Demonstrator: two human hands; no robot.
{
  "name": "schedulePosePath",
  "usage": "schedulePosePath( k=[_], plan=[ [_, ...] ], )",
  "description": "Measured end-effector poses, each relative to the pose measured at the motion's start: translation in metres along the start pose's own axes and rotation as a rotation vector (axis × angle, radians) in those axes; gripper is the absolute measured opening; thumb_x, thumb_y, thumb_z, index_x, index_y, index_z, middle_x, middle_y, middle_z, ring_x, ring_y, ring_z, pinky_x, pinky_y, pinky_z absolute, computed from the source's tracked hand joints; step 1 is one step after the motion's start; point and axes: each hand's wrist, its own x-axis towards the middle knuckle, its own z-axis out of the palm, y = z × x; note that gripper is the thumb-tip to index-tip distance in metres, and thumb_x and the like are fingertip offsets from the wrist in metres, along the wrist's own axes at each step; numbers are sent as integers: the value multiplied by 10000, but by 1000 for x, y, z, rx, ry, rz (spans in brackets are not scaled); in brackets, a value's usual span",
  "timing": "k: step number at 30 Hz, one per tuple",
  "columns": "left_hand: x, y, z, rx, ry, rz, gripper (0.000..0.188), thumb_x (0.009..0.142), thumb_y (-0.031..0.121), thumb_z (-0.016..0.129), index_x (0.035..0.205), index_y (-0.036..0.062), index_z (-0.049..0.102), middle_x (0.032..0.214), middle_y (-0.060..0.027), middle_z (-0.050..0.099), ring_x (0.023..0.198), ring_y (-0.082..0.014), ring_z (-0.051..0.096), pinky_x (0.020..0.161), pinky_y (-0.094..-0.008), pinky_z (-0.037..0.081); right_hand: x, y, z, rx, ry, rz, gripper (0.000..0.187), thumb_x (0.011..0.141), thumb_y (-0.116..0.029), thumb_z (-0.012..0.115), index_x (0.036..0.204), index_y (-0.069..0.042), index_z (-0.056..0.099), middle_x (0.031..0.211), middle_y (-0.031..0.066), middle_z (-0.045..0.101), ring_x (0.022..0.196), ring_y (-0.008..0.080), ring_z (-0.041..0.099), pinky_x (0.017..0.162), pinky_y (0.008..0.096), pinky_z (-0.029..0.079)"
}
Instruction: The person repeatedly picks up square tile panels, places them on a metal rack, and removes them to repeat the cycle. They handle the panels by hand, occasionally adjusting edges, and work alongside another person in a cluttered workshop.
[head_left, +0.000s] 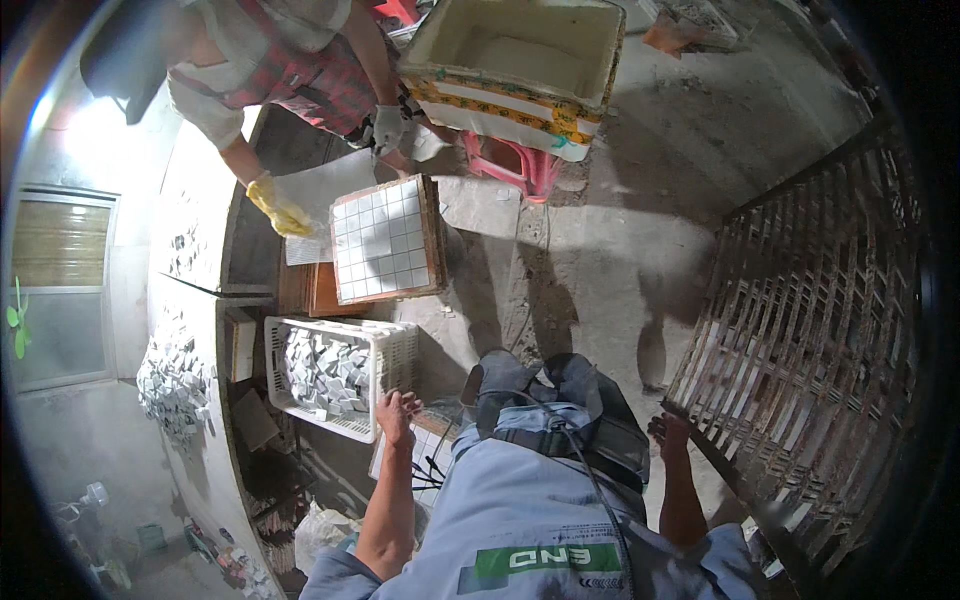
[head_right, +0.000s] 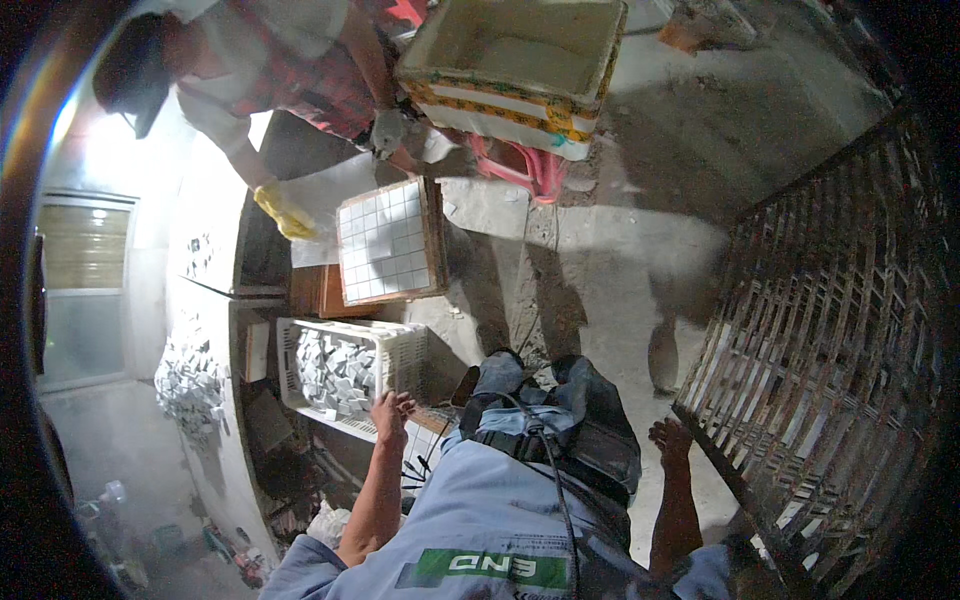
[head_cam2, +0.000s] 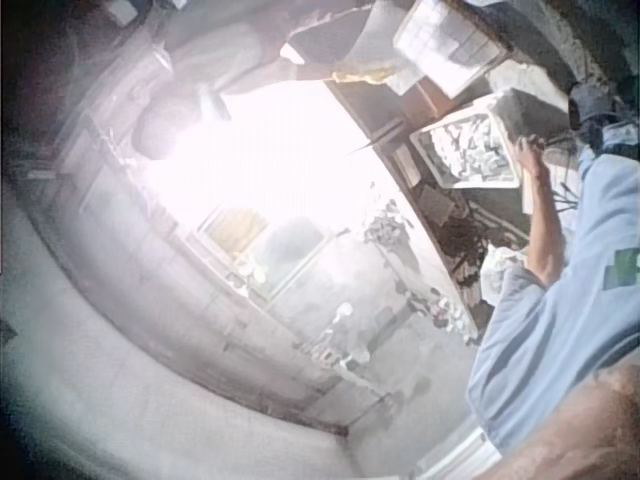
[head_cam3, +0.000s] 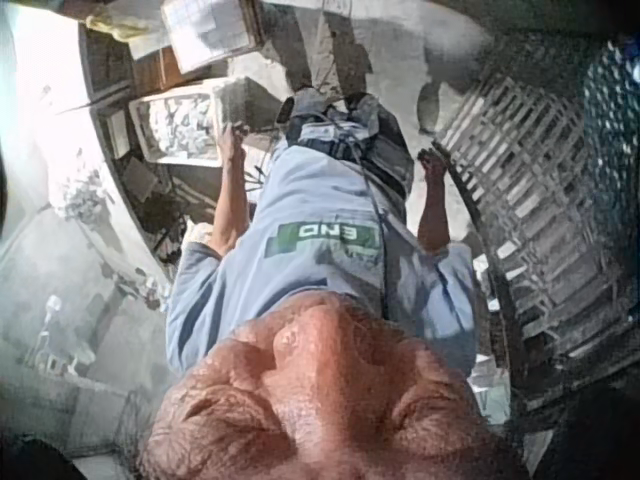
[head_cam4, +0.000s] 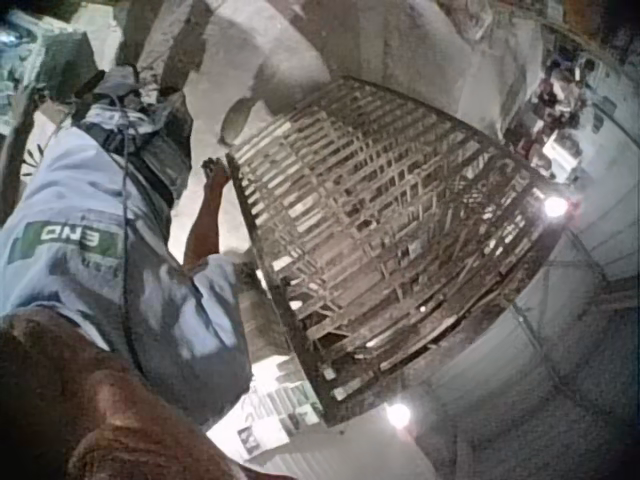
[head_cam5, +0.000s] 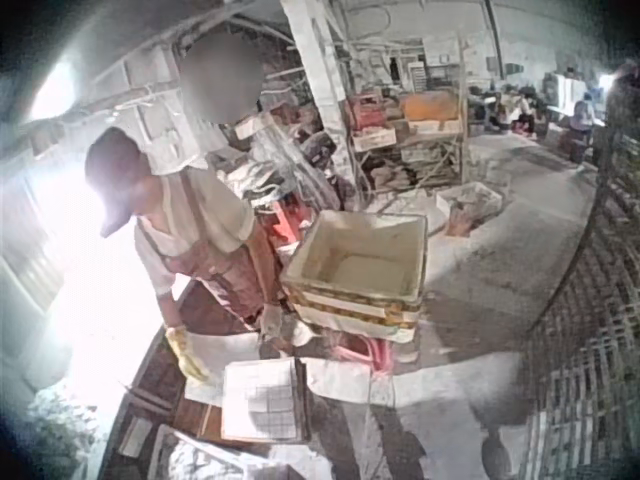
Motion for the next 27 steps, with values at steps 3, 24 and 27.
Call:
schedulePosePath(
  k=[3,24,27],
  plan=[
    [-11,-14,-14,28,99,-74,206,868,132,452,1047,38,490,792,-122,588,595,-211,592,501,-311,489,2,-20,10,-39,-28,-14,246,831,-284,551,957,-74,531,856,93,630,678,200,629,518,302,456],
    [92,-8,-10,27,-247,-253,403,901,299,408,1152,-14,450,1176,-202,497,1052,-393,498,873,-491,422,7,43,15,371,-81,-43,472,916,-394,392,1150,10,456,966,227,595,779,345,616,674,454,530],
    [54,15,28,238,-139,-122,275,874,288,488,942,40,587,831,-85,592,789,-273,586,768,-379,483,-4,48,25,486,-54,-165,386,886,-322,403,1056,7,515,864,246,601,712,365,626,559,453,529]
  ],
)
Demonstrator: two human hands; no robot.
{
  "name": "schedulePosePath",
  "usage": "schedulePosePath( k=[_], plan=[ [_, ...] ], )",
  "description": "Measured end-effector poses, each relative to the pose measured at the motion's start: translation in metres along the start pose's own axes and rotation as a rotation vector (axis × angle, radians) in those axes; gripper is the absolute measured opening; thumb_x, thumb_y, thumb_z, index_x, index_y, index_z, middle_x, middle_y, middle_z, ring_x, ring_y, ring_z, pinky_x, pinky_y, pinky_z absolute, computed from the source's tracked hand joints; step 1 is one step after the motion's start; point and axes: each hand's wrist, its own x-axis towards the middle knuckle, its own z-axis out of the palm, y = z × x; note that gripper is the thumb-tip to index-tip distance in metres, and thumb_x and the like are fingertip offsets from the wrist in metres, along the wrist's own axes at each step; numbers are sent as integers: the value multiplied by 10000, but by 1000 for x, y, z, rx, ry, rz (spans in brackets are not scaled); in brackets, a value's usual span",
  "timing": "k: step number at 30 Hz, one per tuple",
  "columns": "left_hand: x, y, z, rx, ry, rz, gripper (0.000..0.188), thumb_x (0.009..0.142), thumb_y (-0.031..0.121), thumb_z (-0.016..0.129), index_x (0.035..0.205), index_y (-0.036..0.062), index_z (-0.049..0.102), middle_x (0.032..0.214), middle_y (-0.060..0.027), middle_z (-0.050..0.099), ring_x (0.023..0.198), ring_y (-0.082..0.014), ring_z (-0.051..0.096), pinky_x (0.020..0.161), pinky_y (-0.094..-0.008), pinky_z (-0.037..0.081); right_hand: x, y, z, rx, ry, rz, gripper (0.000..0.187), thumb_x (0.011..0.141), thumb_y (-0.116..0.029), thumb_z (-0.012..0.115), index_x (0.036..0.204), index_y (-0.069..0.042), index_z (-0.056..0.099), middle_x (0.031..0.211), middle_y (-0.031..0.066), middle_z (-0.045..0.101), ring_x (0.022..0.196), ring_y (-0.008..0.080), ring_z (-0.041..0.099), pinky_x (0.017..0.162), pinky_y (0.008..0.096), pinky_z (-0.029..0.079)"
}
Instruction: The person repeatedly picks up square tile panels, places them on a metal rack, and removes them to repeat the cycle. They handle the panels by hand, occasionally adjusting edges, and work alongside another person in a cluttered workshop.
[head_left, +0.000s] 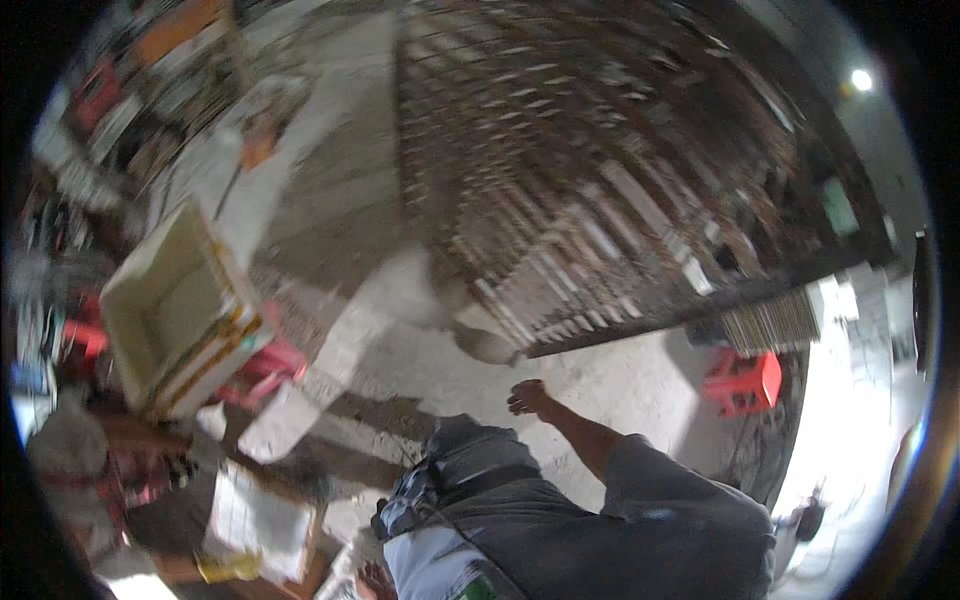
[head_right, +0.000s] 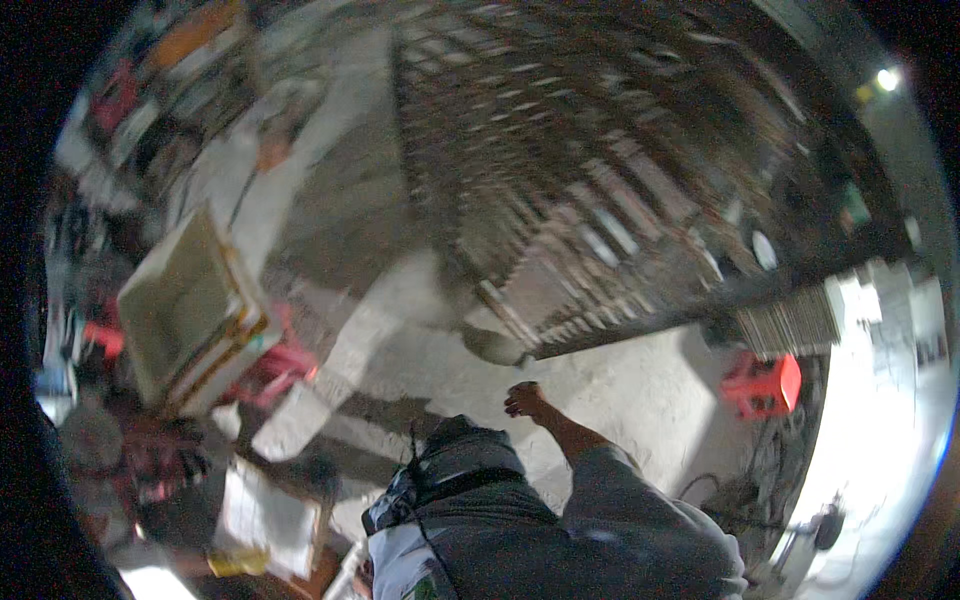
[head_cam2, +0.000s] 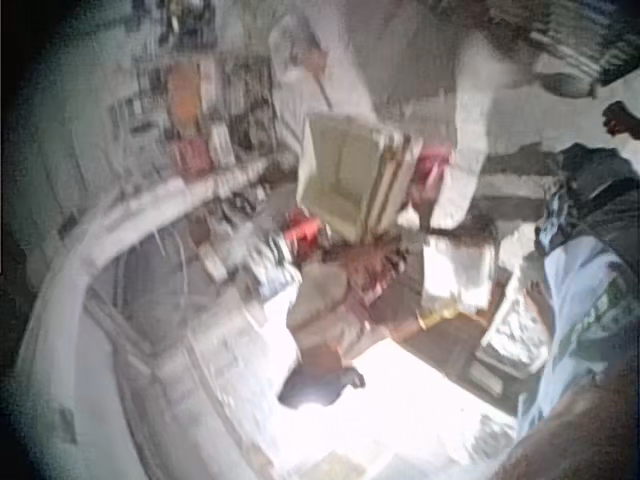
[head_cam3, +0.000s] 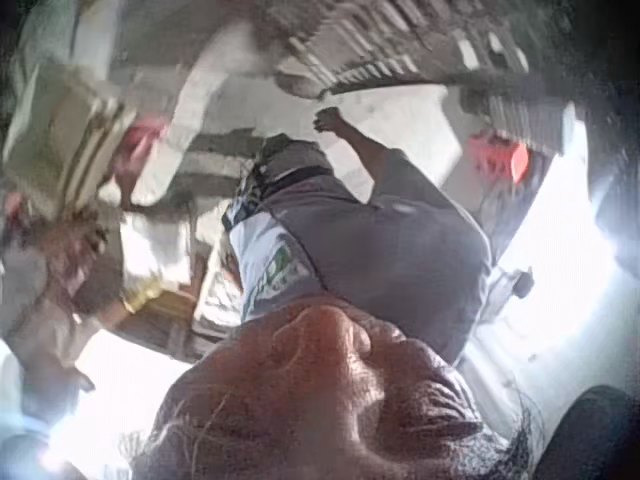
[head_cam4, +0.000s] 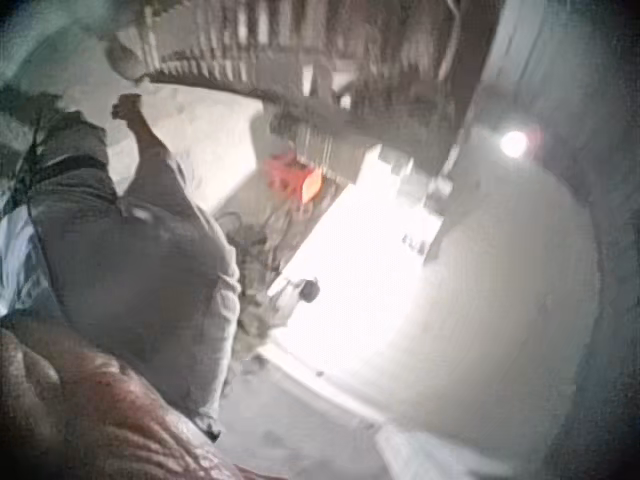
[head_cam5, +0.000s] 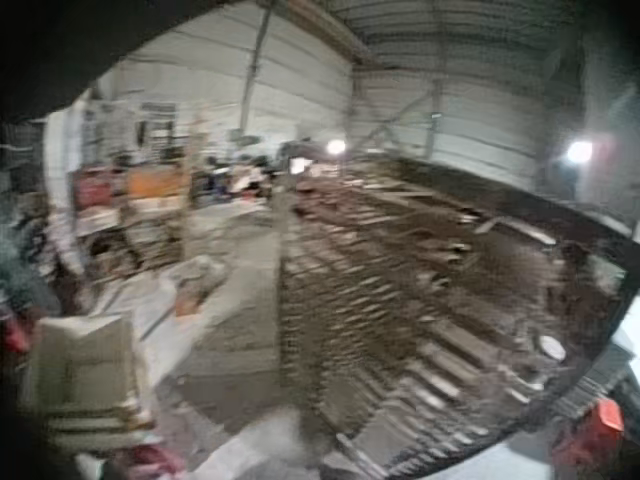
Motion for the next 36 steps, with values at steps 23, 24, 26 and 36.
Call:
schedulePosePath(
  k=[23,24,26,36],
  plan=[
    [18,54,105,220,-331,63,264,874,282,486,910,42,590,789,-80,585,746,-258,583,716,-370,484,-28,108,-30,-359,164,-116,141,669,-219,629,642,-82,611,656,54,608,633,206,617,527,317,482],
    [17,52,102,216,-324,56,263,874,282,486,909,43,590,787,-80,585,744,-257,583,714,-370,484,-26,98,-27,-324,157,-85,129,673,-204,628,650,-78,617,665,56,614,642,200,623,522,317,485],
    [13,46,97,204,-306,49,262,874,281,486,906,43,590,783,-79,585,741,-255,582,709,-369,484,-23,79,-25,-189,36,-130,112,682,-161,632,691,-51,614,674,93,613,651,217,628,499,344,492],
    [-4,19,48,104,-207,22,259,874,279,485,892,44,591,764,-77,582,722,-249,581,687,-366,484,-52,-23,45,8,146,81,252,825,-139,494,602,-55,413,567,134,473,436,283,480,375,362,376]
  ],
)
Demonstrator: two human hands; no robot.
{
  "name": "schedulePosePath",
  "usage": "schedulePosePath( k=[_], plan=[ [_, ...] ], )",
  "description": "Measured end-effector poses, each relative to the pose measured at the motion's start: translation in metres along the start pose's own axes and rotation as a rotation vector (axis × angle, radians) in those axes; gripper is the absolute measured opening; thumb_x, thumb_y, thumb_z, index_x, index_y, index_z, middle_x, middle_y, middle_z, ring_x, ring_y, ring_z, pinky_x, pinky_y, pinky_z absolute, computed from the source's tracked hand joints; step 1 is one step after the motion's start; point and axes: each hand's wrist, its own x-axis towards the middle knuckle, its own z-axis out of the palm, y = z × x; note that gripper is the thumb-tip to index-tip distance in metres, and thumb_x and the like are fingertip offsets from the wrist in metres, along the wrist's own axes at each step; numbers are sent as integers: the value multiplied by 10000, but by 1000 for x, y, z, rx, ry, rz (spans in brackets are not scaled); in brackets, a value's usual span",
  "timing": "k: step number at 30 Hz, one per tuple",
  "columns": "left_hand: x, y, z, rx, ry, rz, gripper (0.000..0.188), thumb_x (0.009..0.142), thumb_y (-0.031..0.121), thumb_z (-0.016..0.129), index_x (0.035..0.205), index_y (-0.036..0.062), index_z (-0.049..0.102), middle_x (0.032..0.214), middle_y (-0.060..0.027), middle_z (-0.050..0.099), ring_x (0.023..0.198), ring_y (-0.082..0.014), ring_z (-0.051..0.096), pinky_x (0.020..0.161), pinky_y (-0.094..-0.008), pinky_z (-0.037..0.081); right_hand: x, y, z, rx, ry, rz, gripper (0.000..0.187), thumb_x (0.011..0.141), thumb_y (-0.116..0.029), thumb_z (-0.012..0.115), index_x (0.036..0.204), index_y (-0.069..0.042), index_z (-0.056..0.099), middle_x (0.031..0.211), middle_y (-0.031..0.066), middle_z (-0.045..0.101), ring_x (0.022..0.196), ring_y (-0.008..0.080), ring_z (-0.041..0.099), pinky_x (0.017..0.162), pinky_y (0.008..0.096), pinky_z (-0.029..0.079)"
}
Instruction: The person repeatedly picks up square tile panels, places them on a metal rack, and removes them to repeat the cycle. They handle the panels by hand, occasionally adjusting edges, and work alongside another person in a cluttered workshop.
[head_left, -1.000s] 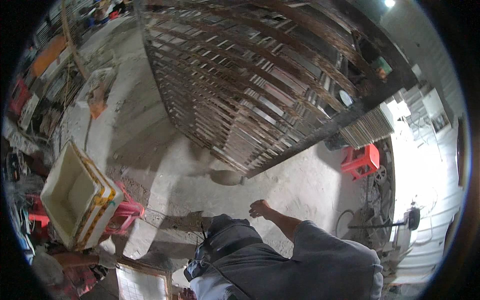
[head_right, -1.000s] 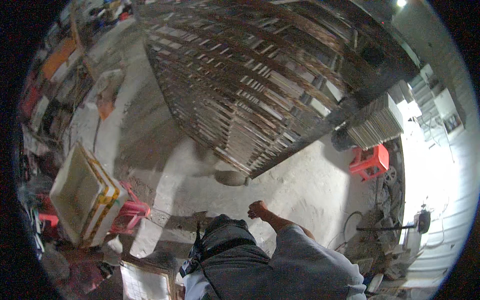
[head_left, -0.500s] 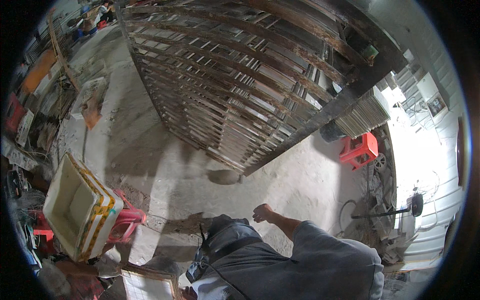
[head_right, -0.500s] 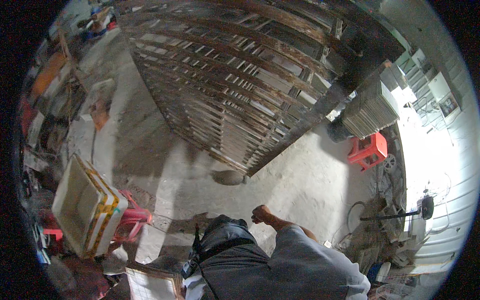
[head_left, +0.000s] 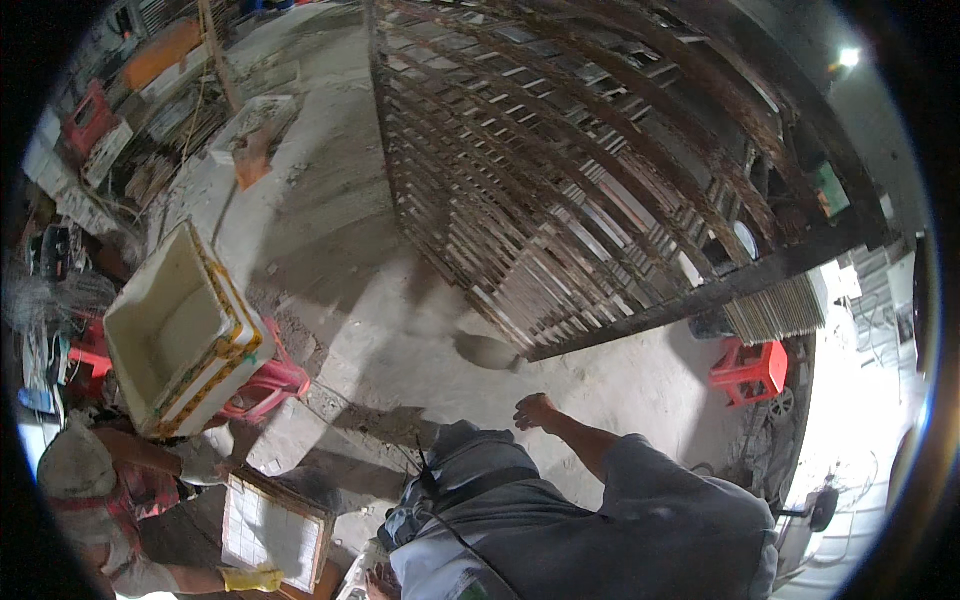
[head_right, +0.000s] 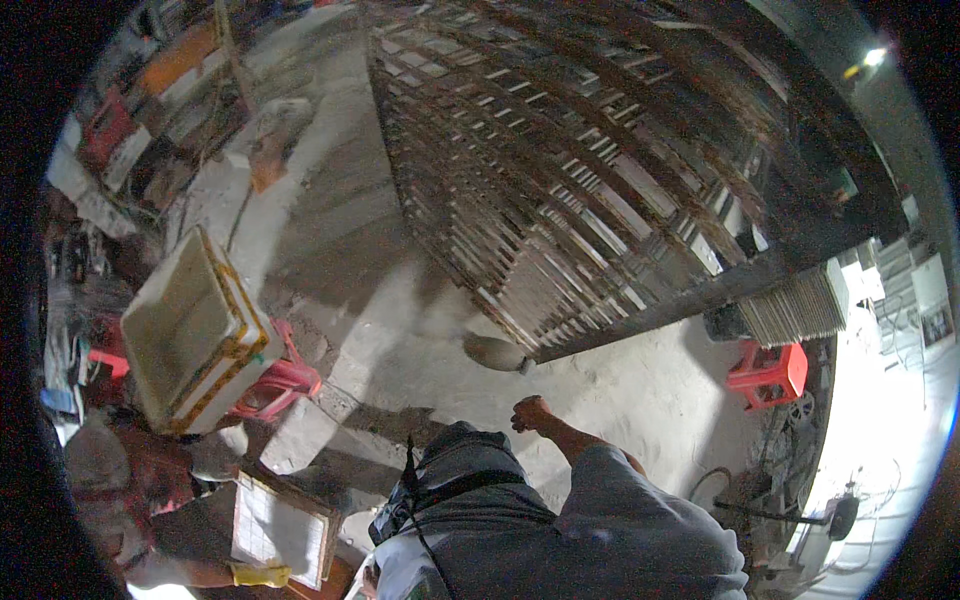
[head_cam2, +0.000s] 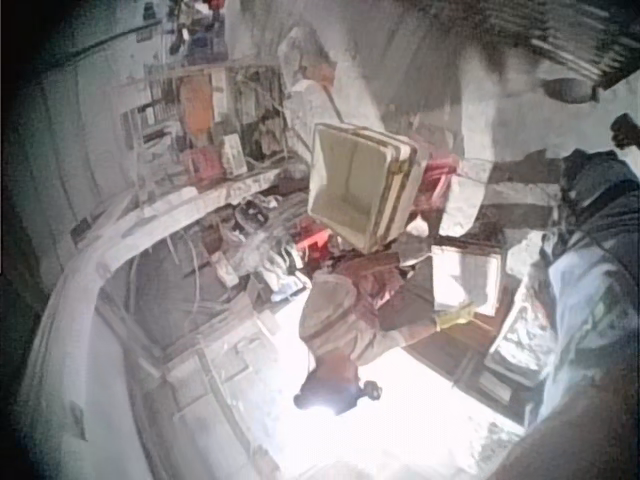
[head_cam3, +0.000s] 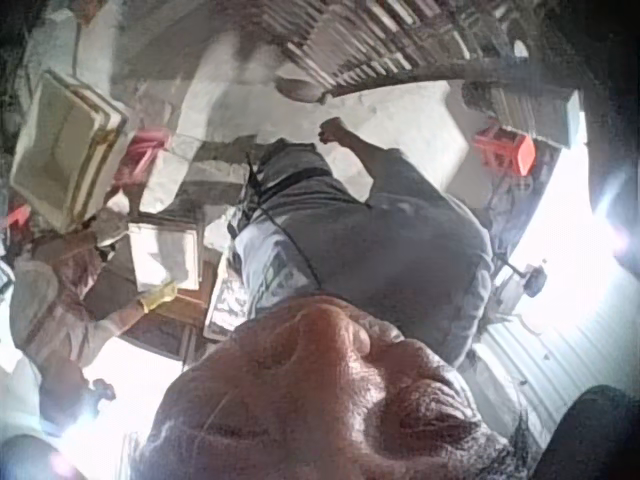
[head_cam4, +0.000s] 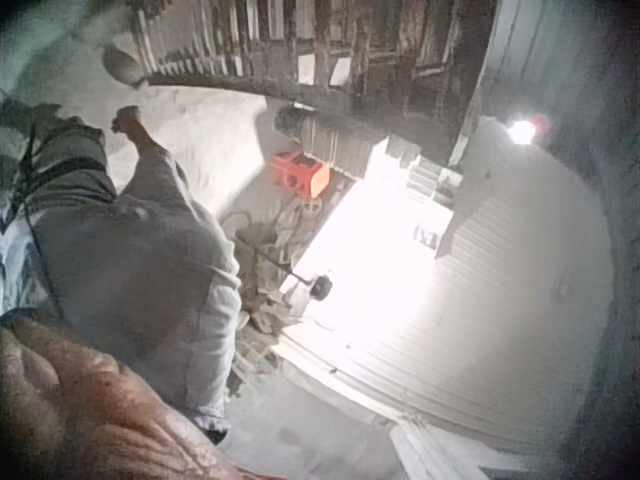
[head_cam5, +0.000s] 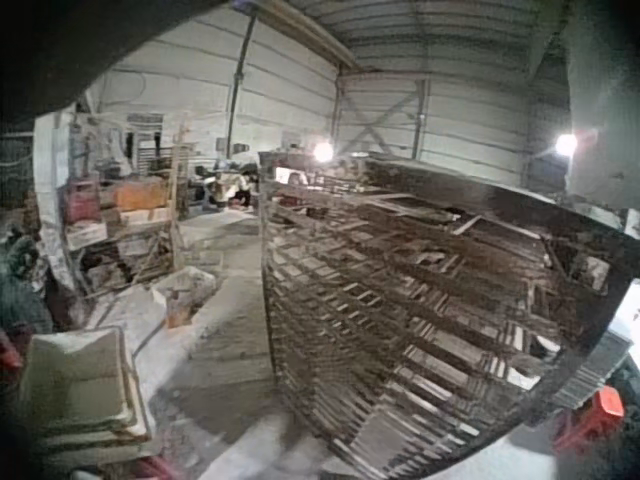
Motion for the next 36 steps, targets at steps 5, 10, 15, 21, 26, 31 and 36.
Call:
schedulePosePath(
  k=[5,10,15,21,26,31,36],
  plan=[
    [-13,-14,-5,-40,38,-8,257,874,278,485,885,44,592,755,-76,581,713,-245,580,676,-364,484,26,3,-13,-113,23,32,188,816,-140,510,660,-36,489,607,157,523,477,289,535,398,381,423],
    [-24,-22,-7,-82,72,-2,256,874,277,484,877,45,592,746,-75,579,704,-242,580,664,-362,484,34,-7,-13,-19,-71,12,178,813,-122,511,670,-20,536,656,159,583,511,264,587,425,376,489],
    [-29,-28,2,-97,69,-17,255,874,275,484,870,45,593,737,-74,578,694,-239,579,653,-360,484,62,7,-34,-480,-54,-145,220,823,-160,517,659,-14,539,679,184,586,502,275,584,415,369,479],
    [-37,-31,-6,-139,110,-1,254,874,274,483,862,46,594,725,-73,576,683,-234,578,640,-358,485,48,-9,-19,-151,-67,79,173,821,-159,542,796,11,562,717,215,589,550,321,602,452,395,506],
    [-38,-38,-19,-70,170,-24,292,877,289,472,1059,61,467,919,-97,575,749,-220,555,669,-348,454,37,-11,-29,-173,-74,81,267,834,-193,552,1013,3,523,883,203,621,714,306,642,603,416,540],
    [-46,-40,-16,-185,105,-7,273,872,259,470,1061,61,465,912,-90,584,731,-212,567,661,-340,460,45,-4,-34,-223,-101,47,316,837,-197,553,1054,25,496,885,201,614,723,305,639,627,417,537],
    [-50,-52,-26,-106,67,80,263,869,280,470,1022,69,504,889,-96,583,764,-212,560,683,-317,468,30,-28,-5,-221,-69,41,185,808,-179,570,832,4,552,797,206,609,609,300,627,506,400,531]
  ],
)
